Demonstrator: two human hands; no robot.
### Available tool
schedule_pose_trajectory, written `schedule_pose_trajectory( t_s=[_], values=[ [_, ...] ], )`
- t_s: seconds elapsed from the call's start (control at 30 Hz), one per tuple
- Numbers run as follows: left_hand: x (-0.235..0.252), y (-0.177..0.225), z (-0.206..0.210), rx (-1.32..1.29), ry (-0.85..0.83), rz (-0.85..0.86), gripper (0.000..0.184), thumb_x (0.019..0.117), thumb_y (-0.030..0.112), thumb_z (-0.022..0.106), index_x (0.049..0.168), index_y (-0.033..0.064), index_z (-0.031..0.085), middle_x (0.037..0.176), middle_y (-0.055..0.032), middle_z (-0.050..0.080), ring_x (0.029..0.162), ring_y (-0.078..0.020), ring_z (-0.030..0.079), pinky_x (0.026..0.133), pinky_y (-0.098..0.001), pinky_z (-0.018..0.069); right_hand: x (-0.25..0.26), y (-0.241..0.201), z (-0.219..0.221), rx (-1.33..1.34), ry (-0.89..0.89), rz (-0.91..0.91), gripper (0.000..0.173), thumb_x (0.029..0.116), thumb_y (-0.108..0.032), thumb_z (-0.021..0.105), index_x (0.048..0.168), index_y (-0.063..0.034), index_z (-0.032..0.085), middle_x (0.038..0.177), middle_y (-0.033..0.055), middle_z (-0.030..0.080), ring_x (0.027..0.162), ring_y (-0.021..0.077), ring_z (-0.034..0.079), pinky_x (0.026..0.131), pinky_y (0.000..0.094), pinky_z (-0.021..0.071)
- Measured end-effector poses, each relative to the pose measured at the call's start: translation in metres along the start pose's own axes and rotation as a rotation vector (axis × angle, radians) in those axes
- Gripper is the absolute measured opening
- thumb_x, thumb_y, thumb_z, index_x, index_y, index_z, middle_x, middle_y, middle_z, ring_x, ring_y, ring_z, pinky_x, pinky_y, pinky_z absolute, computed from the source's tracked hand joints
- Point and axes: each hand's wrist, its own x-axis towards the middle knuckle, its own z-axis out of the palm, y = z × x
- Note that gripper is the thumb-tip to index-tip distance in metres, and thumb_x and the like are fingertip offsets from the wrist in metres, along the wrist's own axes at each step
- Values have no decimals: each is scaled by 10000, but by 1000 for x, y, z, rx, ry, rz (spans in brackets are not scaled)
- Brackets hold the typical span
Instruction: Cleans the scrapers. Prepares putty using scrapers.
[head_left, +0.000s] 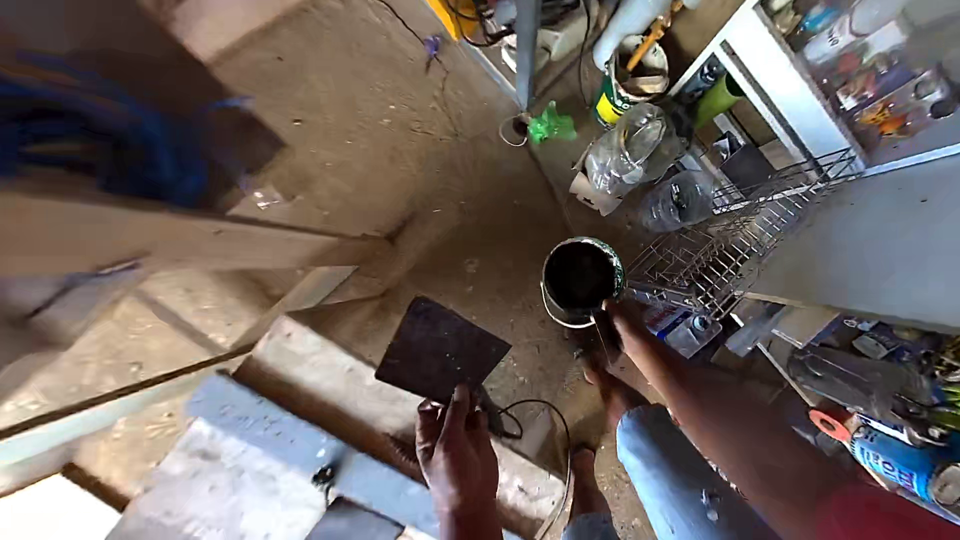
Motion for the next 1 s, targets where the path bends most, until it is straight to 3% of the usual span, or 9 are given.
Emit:
schedule_pose_trajectory(
  t_s=[0.17, 0.3, 0.43, 0.53, 0.6, 0.67, 0.77, 0.87, 1.0],
  values=[
    [37, -53, 49, 44, 40, -65, 164, 1006, -14, 506, 1129, 91, 532, 879, -18, 688, 710, -82, 673, 571, -217, 566, 133, -20, 11, 423, 149, 197, 374, 1021, -231, 584, 1280, 40, 581, 1193, 238, 622, 1042, 333, 619, 881, 534, 523],
    [49, -77, 50, 52, 49, -143, 187, 993, -18, 478, 1116, 104, 547, 854, -27, 677, 660, -85, 647, 552, -221, 556, 200, -15, 16, 665, 155, 222, 296, 1028, -208, 543, 1236, 0, 570, 1058, 171, 602, 868, 255, 589, 723, 460, 526],
    [58, -89, 34, -21, 62, -186, 224, 976, -15, 485, 1155, 101, 555, 857, -51, 677, 655, -98, 644, 563, -224, 554, 222, -9, 9, 726, 154, 246, 230, 1029, -235, 544, 1179, -63, 575, 988, 107, 592, 796, 192, 563, 660, 405, 503],
    [60, -85, 37, 262, -1, -120, 309, 928, -33, 561, 1232, 15, 531, 931, -54, 693, 765, -116, 672, 668, -268, 582, 210, -7, -15, 629, 24, 343, 344, 1056, -487, 368, 1129, -197, 539, 824, -18, 641, 481, 34, 426, 425, 211, 347],
    [59, -78, 43, 423, -61, -100, 337, 918, -10, 643, 1239, -60, 552, 969, -93, 704, 830, -160, 698, 730, -330, 608, 198, -3, -32, 653, -79, 344, 424, 1055, -526, 317, 953, -188, 551, 677, -43, 578, 412, 14, 390, 370, 172, 325],
    [59, -70, 43, 333, -32, -192, 258, 945, 24, 641, 1178, -47, 557, 943, -109, 708, 814, -168, 697, 695, -318, 587, 184, -3, -34, 532, -88, 275, 461, 1065, -554, 257, 859, -215, 492, 608, -76, 493, 429, 15, 392, 394, 181, 345],
    [44, -66, 23, -60, 72, -309, 145, 975, 31, 620, 1096, 4, 544, 907, -111, 673, 776, -166, 666, 624, -283, 537, 152, -21, -37, 280, -22, -2, 345, 1064, -516, 375, 996, -216, 530, 734, -73, 524, 575, 50, 501, 530, 253, 458],
    [10, -60, -25, -374, 156, -296, 120, 988, 21, 596, 1081, 39, 523, 885, -93, 646, 723, -140, 629, 581, -246, 500, 110, -50, -31, 233, -259, -292, 300, 1059, -327, 439, 1277, -137, 520, 1074, -6, 626, 968, 107, 633, 872, 372, 556],
    [-53, -76, -135, -542, 421, -216, 131, 1017, 60, 550, 1144, 55, 520, 922, -79, 673, 767, -137, 653, 647, -272, 536, 30, -87, 9, -51, -554, -520, 329, 972, -56, 505, 1300, -67, 501, 1185, 16, 631, 1073, 113, 639, 943, 369, 561]
  ],
)
